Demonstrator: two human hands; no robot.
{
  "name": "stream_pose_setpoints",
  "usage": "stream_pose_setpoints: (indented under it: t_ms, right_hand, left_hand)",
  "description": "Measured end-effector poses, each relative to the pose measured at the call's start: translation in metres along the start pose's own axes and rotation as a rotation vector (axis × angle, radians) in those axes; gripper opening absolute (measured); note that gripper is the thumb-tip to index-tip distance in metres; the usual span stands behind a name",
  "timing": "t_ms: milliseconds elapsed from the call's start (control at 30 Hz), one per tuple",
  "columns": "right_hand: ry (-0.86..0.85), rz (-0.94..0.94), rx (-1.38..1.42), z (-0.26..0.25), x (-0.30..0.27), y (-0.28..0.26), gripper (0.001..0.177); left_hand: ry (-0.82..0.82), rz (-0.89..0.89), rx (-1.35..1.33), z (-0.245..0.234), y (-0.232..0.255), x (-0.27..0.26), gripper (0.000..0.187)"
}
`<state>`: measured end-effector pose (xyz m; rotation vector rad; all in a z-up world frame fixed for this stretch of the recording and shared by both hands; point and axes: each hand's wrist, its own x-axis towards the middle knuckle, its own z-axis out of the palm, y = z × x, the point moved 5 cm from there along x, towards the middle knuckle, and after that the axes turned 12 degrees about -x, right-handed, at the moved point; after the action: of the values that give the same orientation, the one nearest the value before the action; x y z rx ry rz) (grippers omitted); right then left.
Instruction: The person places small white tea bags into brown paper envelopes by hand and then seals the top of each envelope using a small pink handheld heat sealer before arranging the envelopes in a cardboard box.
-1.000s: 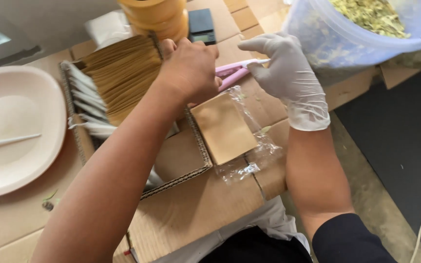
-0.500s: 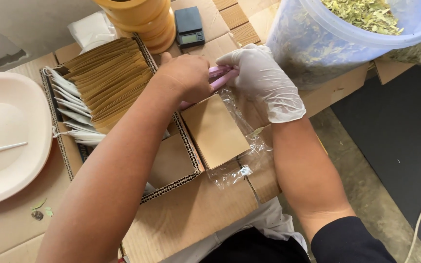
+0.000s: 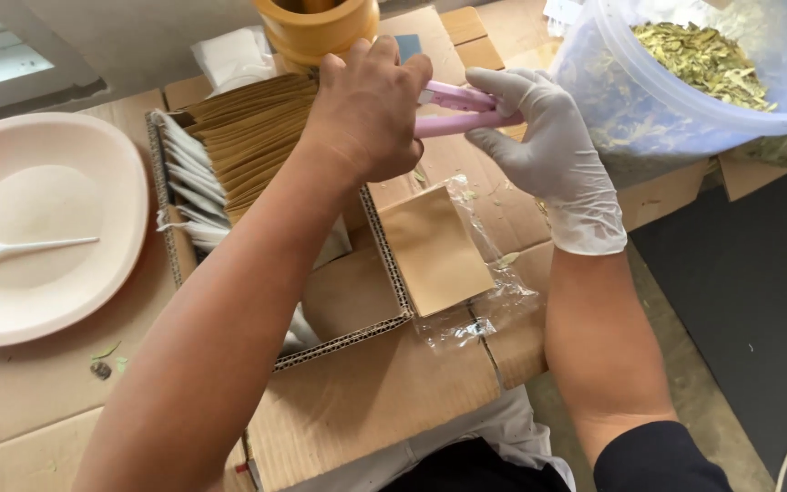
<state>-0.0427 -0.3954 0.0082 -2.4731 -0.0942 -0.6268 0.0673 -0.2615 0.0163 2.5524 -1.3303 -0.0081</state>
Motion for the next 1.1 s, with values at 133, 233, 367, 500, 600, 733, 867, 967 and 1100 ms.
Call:
stream_pose_setpoints:
  t_ms: [133, 233, 367, 500, 600, 733, 867, 967, 1100]
  right_hand:
    - [-0.148, -0.052, 0.338, 0.015, 0.006, -0.047, 0.072]
    - [-0.286, -0.088, 0.254, 0.023, 0.015, -0.082, 0.079]
    - [-0.412, -0.168, -0.048, 0.023, 0.030, -0.112, 0.043]
    - [-0.509, -0.131, -0.310, 0.020, 0.034, -0.113, 0.070]
    - [-0.682, 0.080, -0.347, 0.034, 0.036, -0.118, 0.083]
    - [-0.561, 0.164, -0.072, 0.042, 0.028, -0.102, 0.061]
    - [-0.442, 0.089, 0.001, 0.043, 0.029, -0.098, 0.016]
    - [-0.519, 0.028, 0.264, 0.045, 0.030, -0.132, 0.036]
    - [-0.813, -0.107, 0.712, 0.048, 0.024, -0.155, 0.048]
  left_hand:
    - [0.058, 0.033, 0.051, -0.032, -0.002, -0.040, 0.042]
    - [0.131, 0.020, -0.006, -0.054, -0.006, -0.077, 0.047]
    - [0.128, -0.008, -0.203, -0.086, -0.017, -0.129, 0.064]
    - [0.249, -0.113, -0.366, -0.090, -0.051, -0.174, 0.048]
    - [0.346, -0.173, -0.259, -0.060, -0.074, -0.179, 0.055]
    - [0.280, -0.140, -0.323, -0.038, -0.077, -0.180, 0.036]
    - [0.379, -0.072, -0.301, -0.029, -0.080, -0.176, 0.038]
    - [0.399, -0.072, -0.265, -0.025, -0.078, -0.180, 0.038]
    - [0.342, -0.115, -0.273, -0.020, -0.083, -0.177, 0.032]
